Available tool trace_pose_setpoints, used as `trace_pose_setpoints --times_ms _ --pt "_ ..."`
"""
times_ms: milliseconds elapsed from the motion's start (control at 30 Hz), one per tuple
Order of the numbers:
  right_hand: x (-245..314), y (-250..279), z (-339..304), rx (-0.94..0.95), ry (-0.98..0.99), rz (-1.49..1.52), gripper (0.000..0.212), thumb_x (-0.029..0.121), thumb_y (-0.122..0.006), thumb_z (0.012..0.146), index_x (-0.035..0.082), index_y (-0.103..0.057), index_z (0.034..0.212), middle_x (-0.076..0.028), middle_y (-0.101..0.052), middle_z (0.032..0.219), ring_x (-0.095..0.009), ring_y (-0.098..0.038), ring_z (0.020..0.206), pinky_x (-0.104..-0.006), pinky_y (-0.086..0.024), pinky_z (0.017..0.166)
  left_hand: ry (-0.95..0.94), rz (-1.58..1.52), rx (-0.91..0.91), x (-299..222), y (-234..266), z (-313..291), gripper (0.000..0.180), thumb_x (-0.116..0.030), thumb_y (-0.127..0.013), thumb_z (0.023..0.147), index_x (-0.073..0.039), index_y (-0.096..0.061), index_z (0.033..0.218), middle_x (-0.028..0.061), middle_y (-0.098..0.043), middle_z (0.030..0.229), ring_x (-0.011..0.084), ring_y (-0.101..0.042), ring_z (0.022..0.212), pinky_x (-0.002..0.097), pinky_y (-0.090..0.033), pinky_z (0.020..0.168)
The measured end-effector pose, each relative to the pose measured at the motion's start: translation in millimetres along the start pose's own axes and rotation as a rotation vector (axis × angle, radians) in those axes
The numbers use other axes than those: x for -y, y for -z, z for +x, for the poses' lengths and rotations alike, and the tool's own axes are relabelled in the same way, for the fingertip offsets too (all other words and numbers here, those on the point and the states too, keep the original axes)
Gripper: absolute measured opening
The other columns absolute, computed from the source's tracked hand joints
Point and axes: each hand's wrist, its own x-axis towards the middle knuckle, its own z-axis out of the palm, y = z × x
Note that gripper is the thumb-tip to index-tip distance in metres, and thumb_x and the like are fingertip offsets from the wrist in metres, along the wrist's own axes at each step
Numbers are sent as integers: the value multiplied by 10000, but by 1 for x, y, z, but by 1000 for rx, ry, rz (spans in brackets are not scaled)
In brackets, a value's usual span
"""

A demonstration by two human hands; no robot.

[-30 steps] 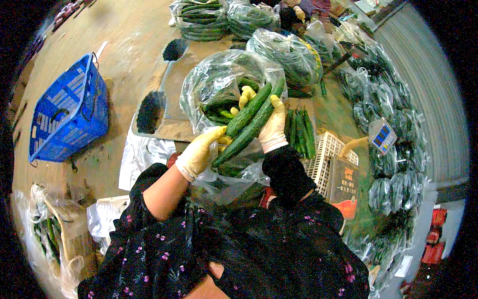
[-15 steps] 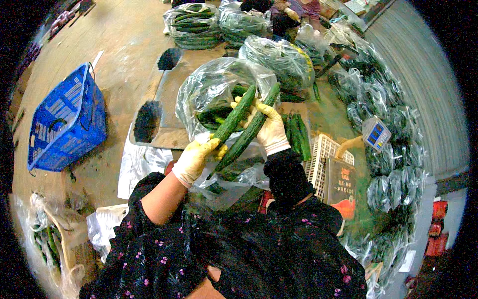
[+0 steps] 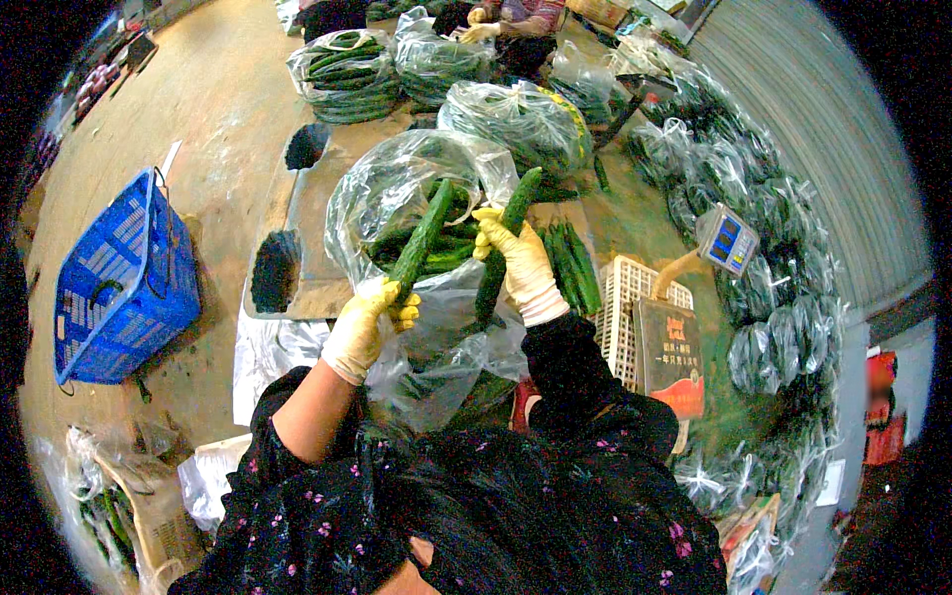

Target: The person sorts cucumbers by hand and places them into clear plastic bags.

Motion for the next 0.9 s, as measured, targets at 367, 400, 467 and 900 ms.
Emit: trace_pose_setpoints --times_ms 367,400,467,900 --pt "-6 13 -5 -36 -151 630 369 262 -573 844 -17 -568 1085 -88 -600 868 -227 -561 810 -427 -440 813 -60 -94 -73 -7 3 -6 268 -269 -554 865 -52 -535 1022 125 -627 905 209 -603 736 323 -480 674" --pt "-10 16 -5 -33 -121 621 362 263 -561 851 -11 -564 1087 -82 -601 876 -228 -563 828 -435 -431 833 -62 -79 -77 -7 4 -6 276 -281 -550 864 -53 -542 1019 128 -627 916 210 -601 746 327 -480 683" --pt "-5 18 -6 -82 -127 624 312 236 -578 843 -1 -577 1046 -84 -605 866 -236 -570 845 -440 -435 834 -45 -72 -56 -8 4 -4 297 -295 -543 866 -47 -548 1029 125 -625 924 204 -597 749 333 -479 695" --pt "95 179 -24 -550 246 -406 318 262 -657 804 50 -597 1033 -48 -605 941 -165 -560 857 -309 -447 761 -61 -99 -50 -5 2 -7 289 -275 -571 856 -41 -539 1023 132 -616 911 206 -582 746 332 -483 701"
